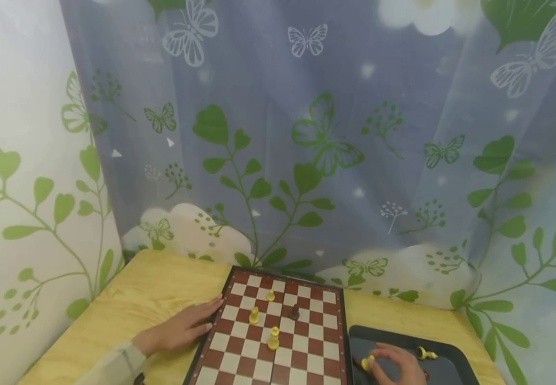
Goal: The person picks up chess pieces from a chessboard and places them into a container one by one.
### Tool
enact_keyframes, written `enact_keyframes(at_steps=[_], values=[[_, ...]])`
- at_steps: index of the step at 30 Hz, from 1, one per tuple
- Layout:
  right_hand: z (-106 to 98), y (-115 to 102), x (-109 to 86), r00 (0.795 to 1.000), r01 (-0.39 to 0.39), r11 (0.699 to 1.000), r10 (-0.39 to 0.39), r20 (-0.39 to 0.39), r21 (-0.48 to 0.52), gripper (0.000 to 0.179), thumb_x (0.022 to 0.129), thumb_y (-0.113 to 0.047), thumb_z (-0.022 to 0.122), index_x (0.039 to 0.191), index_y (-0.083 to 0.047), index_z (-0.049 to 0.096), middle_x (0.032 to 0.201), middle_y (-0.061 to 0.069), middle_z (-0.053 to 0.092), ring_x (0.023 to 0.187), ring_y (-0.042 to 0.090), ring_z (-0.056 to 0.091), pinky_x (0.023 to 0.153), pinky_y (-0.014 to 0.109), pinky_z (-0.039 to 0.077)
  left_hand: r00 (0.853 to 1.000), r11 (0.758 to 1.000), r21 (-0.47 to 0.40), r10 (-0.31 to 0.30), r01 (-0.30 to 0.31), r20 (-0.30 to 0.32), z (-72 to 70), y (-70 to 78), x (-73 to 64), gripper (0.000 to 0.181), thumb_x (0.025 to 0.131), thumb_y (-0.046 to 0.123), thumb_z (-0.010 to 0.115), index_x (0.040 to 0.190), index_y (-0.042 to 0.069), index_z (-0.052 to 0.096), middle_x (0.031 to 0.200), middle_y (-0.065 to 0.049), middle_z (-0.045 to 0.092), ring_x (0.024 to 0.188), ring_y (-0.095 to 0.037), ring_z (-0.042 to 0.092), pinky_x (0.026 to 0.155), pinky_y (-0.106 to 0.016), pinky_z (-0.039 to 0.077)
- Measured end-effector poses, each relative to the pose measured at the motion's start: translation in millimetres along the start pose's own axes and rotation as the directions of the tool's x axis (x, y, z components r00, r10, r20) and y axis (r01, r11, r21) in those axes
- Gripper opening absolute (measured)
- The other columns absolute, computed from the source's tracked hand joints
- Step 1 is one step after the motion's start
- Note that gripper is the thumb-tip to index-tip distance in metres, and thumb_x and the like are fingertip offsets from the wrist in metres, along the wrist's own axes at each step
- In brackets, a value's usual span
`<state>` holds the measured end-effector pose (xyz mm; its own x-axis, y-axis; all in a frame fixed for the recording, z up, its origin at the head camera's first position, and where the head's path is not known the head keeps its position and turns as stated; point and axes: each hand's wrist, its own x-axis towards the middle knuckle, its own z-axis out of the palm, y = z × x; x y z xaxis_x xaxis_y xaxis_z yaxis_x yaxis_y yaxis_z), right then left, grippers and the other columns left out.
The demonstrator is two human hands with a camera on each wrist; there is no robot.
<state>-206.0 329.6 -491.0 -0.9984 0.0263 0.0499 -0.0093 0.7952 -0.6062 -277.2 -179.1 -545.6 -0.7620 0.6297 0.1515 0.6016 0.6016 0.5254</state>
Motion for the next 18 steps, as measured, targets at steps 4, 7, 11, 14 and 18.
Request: enact_keyframes(at_steps=[4,7,11,14,18], values=[[-1,0,-1.5,0.999,-0.033,0.999,0.033,0.004,0.005,0.026,0.094,-0.029,0.075,0.107,-0.007,0.078,0.128,0.025,0.067,0.121,0.048,0.06,0.095,0.063,0.05,1.0,1.0,-0.005,-0.006,0.006,0.005,-0.5,0.4,0.0,0.058,0.11,0.029,0.042,0.157,-0.004,0.031,0.163,-0.024,0.028,0.143,-0.051,0.036,0.11,-0.075,0.027],[0,2,-2.0,1.0,-0.027,1.0,0.027,-0.004,0.0,0.026,0.094,-0.029,0.074,0.107,-0.006,0.078,0.128,0.025,0.067,0.12,0.048,0.06,0.095,0.063,0.051,1.0,1.0,-0.005,-0.012,0.013,0.009,-0.6,0.2,0.0,0.058,0.11,0.03,0.042,0.157,-0.003,0.031,0.164,-0.023,0.027,0.144,-0.05,0.036,0.111,-0.075,0.027],[0,7,-5.0,0.999,0.021,0.999,-0.022,-0.045,-0.031,0.023,0.094,-0.024,0.074,0.106,-0.005,0.079,0.125,0.026,0.069,0.115,0.047,0.063,0.091,0.06,0.053,1.0,1.0,-0.009,-0.012,0.012,0.013,-0.2,-0.3,0.0,0.059,0.111,0.03,0.041,0.158,-0.003,0.03,0.164,-0.023,0.027,0.144,-0.051,0.036,0.11,-0.076,0.027],[0,11,-7.6,0.994,0.042,0.998,-0.047,-0.103,-0.049,0.021,0.093,-0.021,0.075,0.104,-0.005,0.079,0.122,0.026,0.069,0.11,0.047,0.065,0.087,0.06,0.055,1.0,1.0,-0.016,-0.01,0.01,0.014,0.1,-0.3,0.0,0.059,0.111,0.03,0.041,0.158,-0.003,0.03,0.164,-0.023,0.026,0.144,-0.052,0.035,0.11,-0.077,0.026],[-1,14,-8.2,0.991,0.02,0.999,-0.024,-0.128,-0.032,0.022,0.092,-0.021,0.075,0.105,-0.003,0.079,0.123,0.03,0.068,0.109,0.049,0.065,0.082,0.057,0.057,1.0,1.0,-0.023,-0.001,0.001,0.007,0.3,-0.8,0.3,0.058,0.11,0.029,0.042,0.158,-0.003,0.03,0.164,-0.024,0.026,0.143,-0.052,0.035,0.109,-0.077,0.026]])
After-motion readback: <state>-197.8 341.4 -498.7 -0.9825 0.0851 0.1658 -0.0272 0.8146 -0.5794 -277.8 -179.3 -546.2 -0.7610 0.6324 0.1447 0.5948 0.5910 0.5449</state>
